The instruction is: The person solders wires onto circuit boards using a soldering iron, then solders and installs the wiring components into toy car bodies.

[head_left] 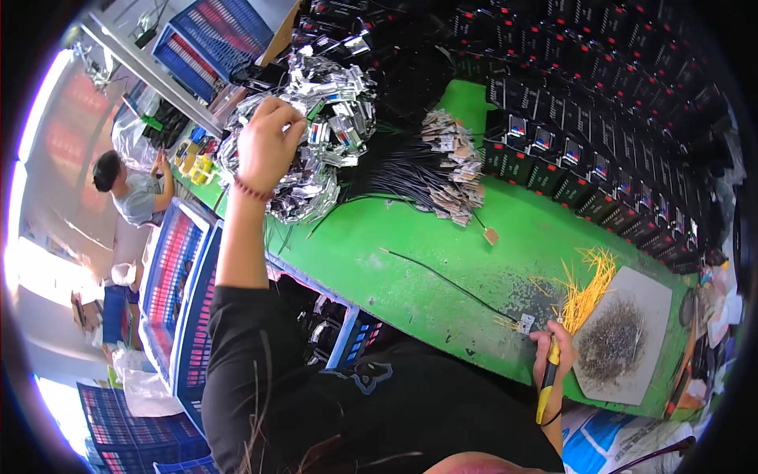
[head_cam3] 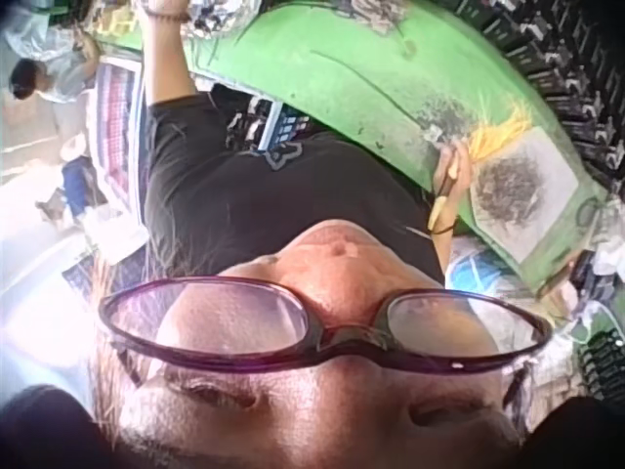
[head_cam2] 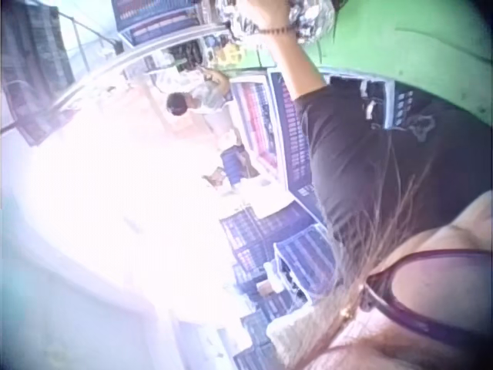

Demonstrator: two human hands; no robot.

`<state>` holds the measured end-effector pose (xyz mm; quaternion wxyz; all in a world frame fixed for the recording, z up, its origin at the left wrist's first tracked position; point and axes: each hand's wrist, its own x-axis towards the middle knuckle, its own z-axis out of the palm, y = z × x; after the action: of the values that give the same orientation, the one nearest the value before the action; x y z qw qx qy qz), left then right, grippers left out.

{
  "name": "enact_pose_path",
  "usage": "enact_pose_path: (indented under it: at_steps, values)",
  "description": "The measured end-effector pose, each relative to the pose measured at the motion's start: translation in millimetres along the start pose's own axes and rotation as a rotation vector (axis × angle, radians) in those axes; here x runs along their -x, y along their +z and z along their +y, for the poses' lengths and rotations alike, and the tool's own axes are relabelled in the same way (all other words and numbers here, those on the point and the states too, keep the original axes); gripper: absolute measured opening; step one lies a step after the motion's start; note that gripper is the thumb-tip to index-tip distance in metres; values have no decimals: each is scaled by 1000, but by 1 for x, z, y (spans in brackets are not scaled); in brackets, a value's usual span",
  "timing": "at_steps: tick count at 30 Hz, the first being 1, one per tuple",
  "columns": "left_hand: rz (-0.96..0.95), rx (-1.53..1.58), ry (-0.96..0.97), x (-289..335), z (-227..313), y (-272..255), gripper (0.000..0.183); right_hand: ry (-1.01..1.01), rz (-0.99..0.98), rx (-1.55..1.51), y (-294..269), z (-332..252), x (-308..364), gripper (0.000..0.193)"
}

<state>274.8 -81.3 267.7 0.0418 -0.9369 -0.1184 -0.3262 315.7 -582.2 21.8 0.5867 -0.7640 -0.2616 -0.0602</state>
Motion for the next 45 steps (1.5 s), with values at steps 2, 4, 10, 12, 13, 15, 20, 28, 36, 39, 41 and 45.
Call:
enact_pose_path:
  at_steps: [2,4,10,12,13,15,20,28,36,39,41,45]
  values:
    - [-20,271,28,13,35,-27,5,44,51,-34,1,0,3,23]
    - [-9,427,226,15,71,-42,12,111,93,-182,-2,-5,2,25]
    - [-154,731,498,-8,144,-40,18,-31,348,-160,-60,-57,-24,35]
    - [-55,716,525,-12,170,-18,19,-176,382,-214,-81,-84,-27,33]
    - [-39,728,580,-15,182,-7,21,-260,389,-278,-89,-97,-28,32]
    - [-44,820,657,-19,207,9,27,-334,336,-263,-97,-118,-31,23]
    - [7,1023,822,-25,273,18,39,-249,200,97,-89,-137,-78,37]
    - [-25,1103,714,-24,289,25,34,-160,279,-294,-45,-136,-122,31]
    - [-681,1819,23,-12,291,65,43,-414,153,54,-9,-131,-105,37]
    - [-750,1894,-219,-2,296,75,45,-434,152,135,2,-120,-107,40]
    - [-826,1957,-398,5,296,81,43,-472,168,145,5,-113,-108,40]
    - [-876,2078,-597,12,288,95,40,-400,120,138,6,-102,-108,36]
